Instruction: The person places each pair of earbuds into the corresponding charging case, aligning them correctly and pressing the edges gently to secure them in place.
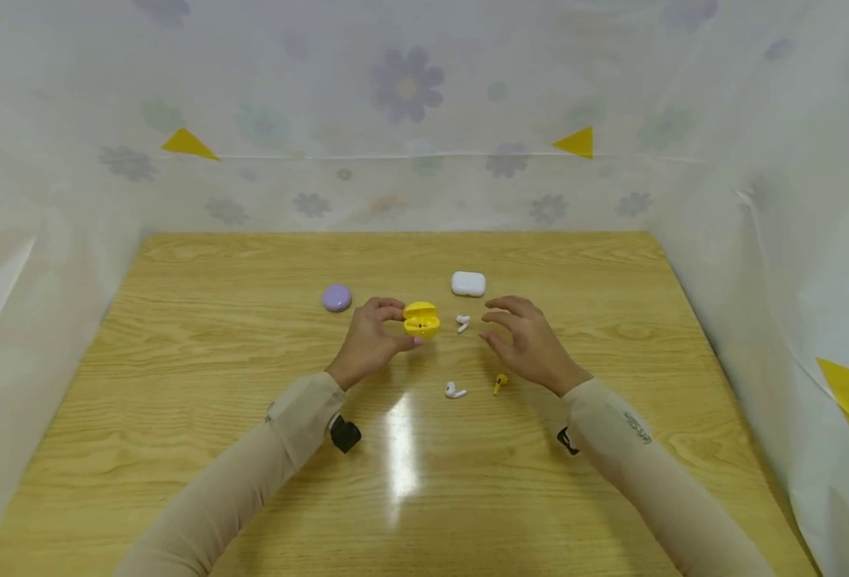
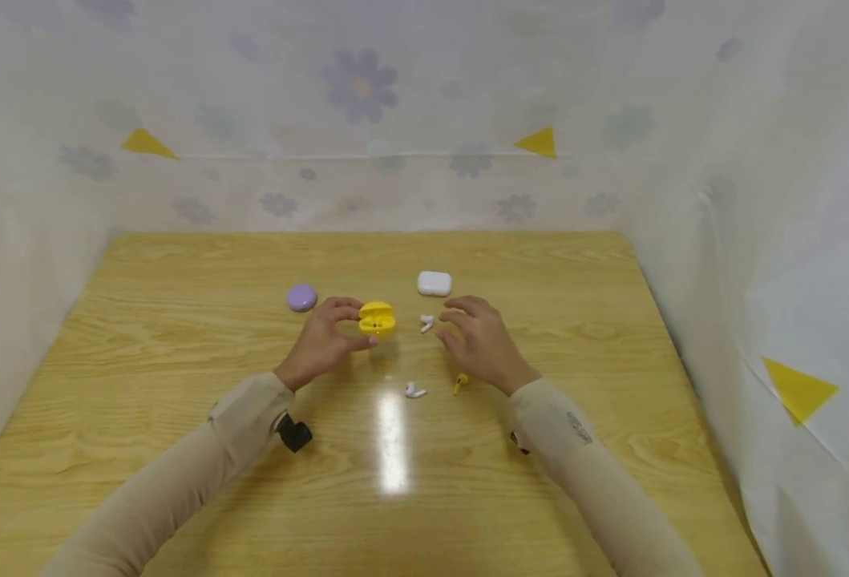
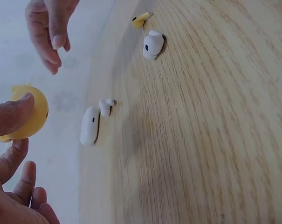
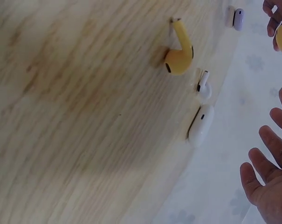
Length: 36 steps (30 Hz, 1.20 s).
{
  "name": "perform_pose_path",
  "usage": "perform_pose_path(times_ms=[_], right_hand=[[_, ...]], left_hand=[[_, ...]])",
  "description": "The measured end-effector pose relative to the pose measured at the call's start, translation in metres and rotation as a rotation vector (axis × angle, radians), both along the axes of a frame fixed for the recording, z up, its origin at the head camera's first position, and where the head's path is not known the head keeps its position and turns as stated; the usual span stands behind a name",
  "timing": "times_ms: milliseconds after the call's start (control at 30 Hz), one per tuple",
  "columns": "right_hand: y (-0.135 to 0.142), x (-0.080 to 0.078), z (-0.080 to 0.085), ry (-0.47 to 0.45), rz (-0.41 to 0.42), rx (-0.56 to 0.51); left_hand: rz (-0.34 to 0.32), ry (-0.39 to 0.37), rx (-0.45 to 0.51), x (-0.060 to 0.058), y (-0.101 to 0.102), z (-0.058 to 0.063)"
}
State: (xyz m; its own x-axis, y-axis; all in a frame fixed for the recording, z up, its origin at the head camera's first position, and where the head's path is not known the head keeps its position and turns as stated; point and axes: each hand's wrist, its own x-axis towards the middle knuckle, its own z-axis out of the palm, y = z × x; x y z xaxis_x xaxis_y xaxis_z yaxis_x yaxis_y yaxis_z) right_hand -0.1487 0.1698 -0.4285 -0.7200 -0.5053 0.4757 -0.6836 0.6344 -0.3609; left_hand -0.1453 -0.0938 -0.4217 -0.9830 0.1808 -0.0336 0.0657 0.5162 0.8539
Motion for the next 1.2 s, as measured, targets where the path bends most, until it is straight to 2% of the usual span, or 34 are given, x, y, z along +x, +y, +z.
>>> perform_pose_path(times_ms=[167, 267, 400, 467, 567, 667, 933, 1200], right_hand=[[0.012, 0.006, -0.006, -0.12, -0.009, 0.072], [0.02, 0.01, -0.009, -0.26, 0.001, 0.139], [0.032, 0.012, -0.016, -0.454, 0.062, 0.202], [0.036, 0.013, -0.019, -0.522, 0.083, 0.211], [0.04, 0.016, -0.023, -0.58, 0.07, 0.221], [0.042, 0.02, -0.026, -0.588, 0.049, 0.22], [0.043, 0.027, -0.035, -0.473, 0.063, 0.193], [0.043, 0.033, -0.044, -0.442, 0.032, 0.15]], left_hand=[[-0.008, 0.026, 0.0, 0.0, 0.001, 0.001], [-0.012, 0.033, -0.003, 0.0, 0.002, 0.002], [-0.01, 0.003, 0.004, -0.001, 0.003, 0.002], [-0.008, -0.013, 0.009, -0.001, 0.003, 0.002], [-0.008, -0.019, 0.012, -0.001, 0.004, 0.002], [-0.012, -0.013, 0.006, -0.001, 0.005, 0.001], [-0.022, -0.026, 0.019, -0.001, 0.008, 0.0], [-0.024, -0.039, 0.007, 0.001, 0.009, 0.001]])
